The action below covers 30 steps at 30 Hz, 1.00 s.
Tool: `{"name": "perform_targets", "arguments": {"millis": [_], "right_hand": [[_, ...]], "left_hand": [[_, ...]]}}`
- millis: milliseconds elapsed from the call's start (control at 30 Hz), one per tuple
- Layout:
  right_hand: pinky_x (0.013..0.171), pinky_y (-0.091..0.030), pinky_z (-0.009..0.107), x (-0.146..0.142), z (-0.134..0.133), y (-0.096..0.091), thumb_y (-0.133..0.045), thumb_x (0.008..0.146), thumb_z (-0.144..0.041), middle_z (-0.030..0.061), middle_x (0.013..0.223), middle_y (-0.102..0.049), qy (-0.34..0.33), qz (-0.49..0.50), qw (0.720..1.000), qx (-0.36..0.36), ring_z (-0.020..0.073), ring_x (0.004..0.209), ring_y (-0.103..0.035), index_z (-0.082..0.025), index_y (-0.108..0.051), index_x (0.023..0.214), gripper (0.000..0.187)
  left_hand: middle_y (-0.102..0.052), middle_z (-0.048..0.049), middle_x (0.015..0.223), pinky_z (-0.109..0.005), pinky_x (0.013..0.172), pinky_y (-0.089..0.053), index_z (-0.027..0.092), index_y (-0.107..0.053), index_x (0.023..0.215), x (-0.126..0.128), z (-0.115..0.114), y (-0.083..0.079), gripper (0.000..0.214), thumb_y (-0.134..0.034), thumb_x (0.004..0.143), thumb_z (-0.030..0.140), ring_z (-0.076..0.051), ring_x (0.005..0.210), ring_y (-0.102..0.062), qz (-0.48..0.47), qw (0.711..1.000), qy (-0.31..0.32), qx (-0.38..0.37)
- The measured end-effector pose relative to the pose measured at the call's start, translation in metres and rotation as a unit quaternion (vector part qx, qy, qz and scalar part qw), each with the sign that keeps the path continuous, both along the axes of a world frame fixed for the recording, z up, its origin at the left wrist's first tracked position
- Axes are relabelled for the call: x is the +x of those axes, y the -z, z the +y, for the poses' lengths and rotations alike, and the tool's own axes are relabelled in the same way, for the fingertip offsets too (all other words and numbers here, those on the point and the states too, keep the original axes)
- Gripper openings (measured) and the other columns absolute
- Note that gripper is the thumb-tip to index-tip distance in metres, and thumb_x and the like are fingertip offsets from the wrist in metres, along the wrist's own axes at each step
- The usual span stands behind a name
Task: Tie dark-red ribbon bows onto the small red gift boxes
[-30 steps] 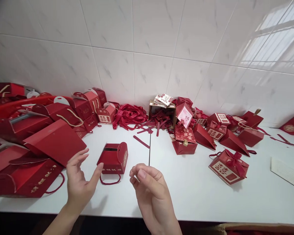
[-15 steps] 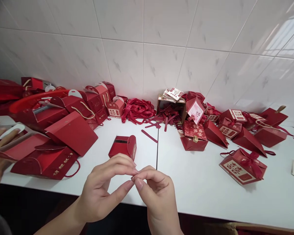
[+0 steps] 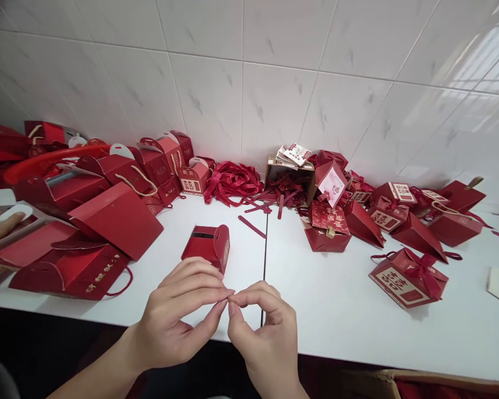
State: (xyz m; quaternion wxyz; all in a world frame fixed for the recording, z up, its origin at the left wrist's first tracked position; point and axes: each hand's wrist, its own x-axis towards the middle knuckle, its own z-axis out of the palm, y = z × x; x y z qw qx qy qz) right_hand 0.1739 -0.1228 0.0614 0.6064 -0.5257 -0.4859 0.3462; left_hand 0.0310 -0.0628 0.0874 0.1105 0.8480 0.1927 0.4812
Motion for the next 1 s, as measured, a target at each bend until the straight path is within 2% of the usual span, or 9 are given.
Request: {"name": "perform_targets", "arguments": {"millis": [200,367,500,633,733,867,1000], "right_hand": [[0.067,-0.042,0.031,-0.004,0.001,0.01,-0.065,0.075,-0.019,0.0006,0.066,-0.062,0.012,-0.033,0.999,0.001,0.0172,0.066,-0.057,-0.023,-0.069,0.07,0.007],[0.066,-0.042,0.032,-0.009,0.002,0.015,-0.065,0.076,-0.02,0.0002,0.065,-0.063,0.009,-0.058,0.998,0.025,0.0165,0.062,-0.058,-0.023,-0.068,0.07,0.007],[0.065,-0.042,0.031,-0.01,0.001,0.02,-0.066,0.075,-0.019,-0.0006,0.063,-0.062,-0.007,-0.075,0.997,0.035,0.0153,0.06,-0.057,-0.023,-0.069,0.07,0.007],[0.062,-0.043,0.029,-0.007,0.001,0.024,-0.065,0.074,-0.019,0.0004,0.063,-0.059,-0.051,-0.052,0.997,-0.014,0.015,0.061,-0.054,-0.021,-0.068,0.068,0.008],[0.059,-0.044,0.027,-0.005,0.002,0.028,-0.065,0.075,-0.02,0.001,0.064,-0.058,-0.067,-0.038,0.996,-0.041,0.0142,0.061,-0.051,-0.021,-0.07,0.068,0.008],[0.059,-0.045,0.027,-0.008,0.001,0.036,-0.065,0.078,-0.026,0.0007,0.063,-0.057,-0.045,-0.039,0.997,-0.05,0.0139,0.06,-0.051,-0.021,-0.071,0.07,0.011],[0.059,-0.046,0.027,-0.011,0.002,0.042,-0.066,0.078,-0.03,0.002,0.065,-0.059,-0.024,-0.036,0.997,-0.06,0.0151,0.062,-0.054,-0.02,-0.072,0.074,0.013]], "left_hand": [[-0.068,-0.0011,0.069,-0.035,0.069,-0.05,0.02,-0.065,0.082,-0.001,0.0,0.006,0.018,-0.063,0.071,0.005,-0.017,0.071,-0.06,-0.002,1.0,-0.025,0.011],[-0.065,-0.0009,0.068,-0.033,0.07,-0.047,0.019,-0.063,0.082,-0.005,0.0,0.011,0.018,-0.06,0.071,0.005,-0.016,0.07,-0.058,0.004,0.999,-0.026,-0.024],[-0.057,-0.0028,0.067,-0.033,0.067,-0.042,0.017,-0.057,0.074,-0.012,0.004,0.015,0.008,-0.052,0.073,0.012,-0.018,0.07,-0.051,0.12,0.991,-0.009,-0.052],[-0.049,-0.0001,0.059,-0.031,0.062,-0.037,0.018,-0.053,0.068,-0.014,0.008,0.021,0.011,-0.046,0.074,0.011,-0.015,0.061,-0.042,0.206,0.978,0.034,-0.022],[-0.046,0.002,0.055,-0.03,0.061,-0.035,0.019,-0.053,0.066,-0.014,0.009,0.027,0.013,-0.046,0.072,0.009,-0.014,0.055,-0.038,0.203,0.979,0.029,-0.013],[-0.043,0.0038,0.05,-0.029,0.062,-0.036,0.019,-0.047,0.058,-0.013,0.01,0.038,0.018,-0.043,0.072,0.008,-0.012,0.051,-0.034,0.189,0.982,0.003,-0.012],[-0.042,0.0038,0.048,-0.028,0.06,-0.036,0.019,-0.045,0.055,-0.007,0.011,0.053,0.022,-0.042,0.074,0.008,-0.011,0.051,-0.035,0.159,0.986,-0.008,-0.042]]}}
